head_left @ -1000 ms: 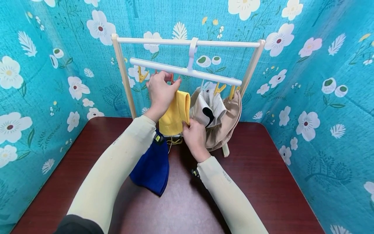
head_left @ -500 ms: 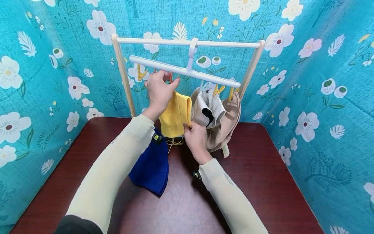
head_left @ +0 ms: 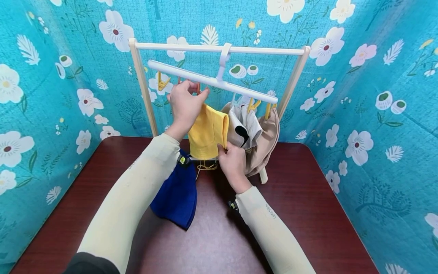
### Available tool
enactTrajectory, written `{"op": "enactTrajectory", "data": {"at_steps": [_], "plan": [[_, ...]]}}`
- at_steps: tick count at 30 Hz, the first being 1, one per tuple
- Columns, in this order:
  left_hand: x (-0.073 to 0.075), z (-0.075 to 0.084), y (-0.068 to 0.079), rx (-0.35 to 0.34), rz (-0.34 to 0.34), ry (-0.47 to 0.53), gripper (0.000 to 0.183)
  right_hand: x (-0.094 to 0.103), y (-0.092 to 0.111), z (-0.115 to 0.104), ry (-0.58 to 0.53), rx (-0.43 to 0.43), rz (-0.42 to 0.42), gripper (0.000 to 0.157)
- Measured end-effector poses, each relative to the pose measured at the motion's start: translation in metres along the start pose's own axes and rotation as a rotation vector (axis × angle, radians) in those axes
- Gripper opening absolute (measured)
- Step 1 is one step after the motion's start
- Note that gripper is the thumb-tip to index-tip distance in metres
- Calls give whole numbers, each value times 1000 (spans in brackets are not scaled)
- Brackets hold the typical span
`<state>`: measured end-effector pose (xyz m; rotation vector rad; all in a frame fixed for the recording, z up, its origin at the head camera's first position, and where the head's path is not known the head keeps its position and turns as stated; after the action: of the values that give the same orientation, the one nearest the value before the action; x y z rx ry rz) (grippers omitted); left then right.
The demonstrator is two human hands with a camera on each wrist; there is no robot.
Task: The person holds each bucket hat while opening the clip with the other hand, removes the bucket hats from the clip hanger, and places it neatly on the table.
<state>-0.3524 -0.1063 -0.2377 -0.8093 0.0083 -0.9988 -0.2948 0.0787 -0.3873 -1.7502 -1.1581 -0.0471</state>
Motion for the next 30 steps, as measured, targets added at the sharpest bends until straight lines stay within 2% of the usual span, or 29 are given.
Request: {"op": "enactTrajectory", "data": {"at_steps": [5, 10, 16, 22, 25, 30], "plan": [[2, 0, 1, 5, -3, -24, 34, 3, 1, -1, -9, 23, 5, 39], [3, 2, 3, 27, -8, -40, 36, 6, 1, -1, -37, 11, 10, 32], [5, 3, 4, 41, -20, -83, 38, 10, 3, -2, -53, 38, 32, 43], [6, 6, 4, 36, -51, -85, 38, 11, 4, -1, -62, 62, 56, 46], [6, 7, 3, 21, -68, -102, 40, 11, 5, -1, -71, 71, 59, 47], [8, 14, 2, -41, -137, -205, 40, 10, 5, 0, -84, 81, 64, 40]]}}
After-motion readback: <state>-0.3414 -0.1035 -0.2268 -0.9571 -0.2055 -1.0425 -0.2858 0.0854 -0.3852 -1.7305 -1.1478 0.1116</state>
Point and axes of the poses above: each hand's wrist, its own y-axis away from the middle knuckle, its own x-axis out of the back of the hand, z = x × y, the point moved 6 cm from there along -y, towards the middle knuckle, and after that the axes turned 1 degree about -y, right-handed, at the moved point
